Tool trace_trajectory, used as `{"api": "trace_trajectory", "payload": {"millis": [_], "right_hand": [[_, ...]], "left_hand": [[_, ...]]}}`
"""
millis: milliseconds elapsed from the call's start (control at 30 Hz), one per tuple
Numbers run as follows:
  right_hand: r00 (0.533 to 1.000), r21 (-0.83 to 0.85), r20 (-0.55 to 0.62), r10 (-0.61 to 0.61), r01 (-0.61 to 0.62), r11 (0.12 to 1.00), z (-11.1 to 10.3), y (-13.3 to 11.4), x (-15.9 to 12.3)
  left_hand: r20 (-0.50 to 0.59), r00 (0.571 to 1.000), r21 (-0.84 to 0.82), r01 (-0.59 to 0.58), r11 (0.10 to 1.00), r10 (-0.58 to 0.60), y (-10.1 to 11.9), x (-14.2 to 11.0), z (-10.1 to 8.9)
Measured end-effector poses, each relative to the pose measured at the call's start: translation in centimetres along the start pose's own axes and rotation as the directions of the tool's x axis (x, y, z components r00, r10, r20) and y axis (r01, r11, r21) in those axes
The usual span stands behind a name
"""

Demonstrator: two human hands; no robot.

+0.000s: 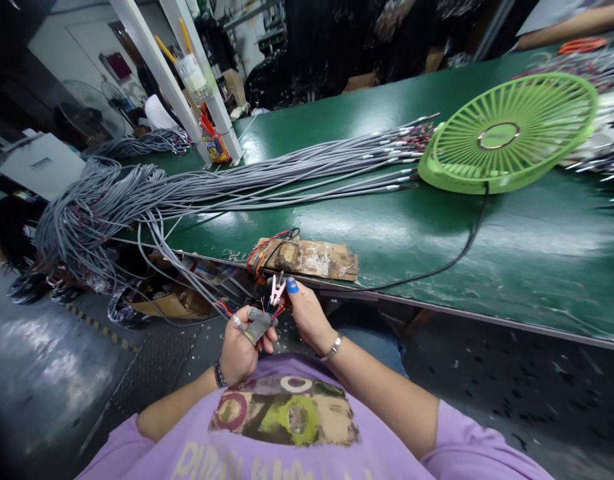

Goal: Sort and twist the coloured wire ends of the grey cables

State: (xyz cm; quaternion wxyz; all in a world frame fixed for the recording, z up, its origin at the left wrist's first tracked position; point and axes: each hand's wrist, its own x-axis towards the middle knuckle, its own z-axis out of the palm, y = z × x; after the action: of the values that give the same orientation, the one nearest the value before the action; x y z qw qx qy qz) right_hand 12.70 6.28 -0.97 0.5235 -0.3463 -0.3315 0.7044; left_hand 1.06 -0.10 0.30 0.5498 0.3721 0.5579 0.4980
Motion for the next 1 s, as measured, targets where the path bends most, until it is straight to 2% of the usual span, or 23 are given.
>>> {"api": "trace_trajectory", "payload": {"millis": [200,400,533,667,733,900,1000], "right_hand": [[0.973,0.222,0.13,0.193,-0.219,0.95,-0.1,0.3,0.7],[0.969,0.293,0.114,0.218,-0.243,0.925,-0.2,0.7,1.0],[0.952,0.273,0.196,0.236,-0.284,0.919,-0.9,0.8,0.8],[0.881,0.125,0.345,0.323,-0.384,0.915,-2.4,0.4,0.1],[0.852,0.007,0.391,0.349,-0.382,0.924,-2.8,-0.1,-0.2],[0.856,-0.279,0.4,0.327,-0.227,0.933,-2.5,-1.7,-0.7],[0.862,-0.396,0.418,0.285,-0.109,0.912,-2.1,-2.0,-0.9]], "left_hand": [[0.002,0.999,0.018,0.037,0.999,-0.037,0.1,0.1,0.2],[0.02,0.999,0.029,0.041,0.999,-0.041,0.1,0.2,0.3],[0.018,0.998,0.038,0.054,0.998,-0.055,0.6,0.0,0.3],[0.029,0.997,0.054,0.076,0.996,-0.078,1.1,-0.5,0.0],[0.042,0.995,0.068,0.091,0.993,-0.094,1.2,-0.7,-0.2],[0.087,0.99,0.108,0.102,0.989,-0.112,0.4,-0.8,-0.6],[0.172,0.972,0.148,0.138,0.979,-0.163,0.1,-0.6,-0.5]]}}
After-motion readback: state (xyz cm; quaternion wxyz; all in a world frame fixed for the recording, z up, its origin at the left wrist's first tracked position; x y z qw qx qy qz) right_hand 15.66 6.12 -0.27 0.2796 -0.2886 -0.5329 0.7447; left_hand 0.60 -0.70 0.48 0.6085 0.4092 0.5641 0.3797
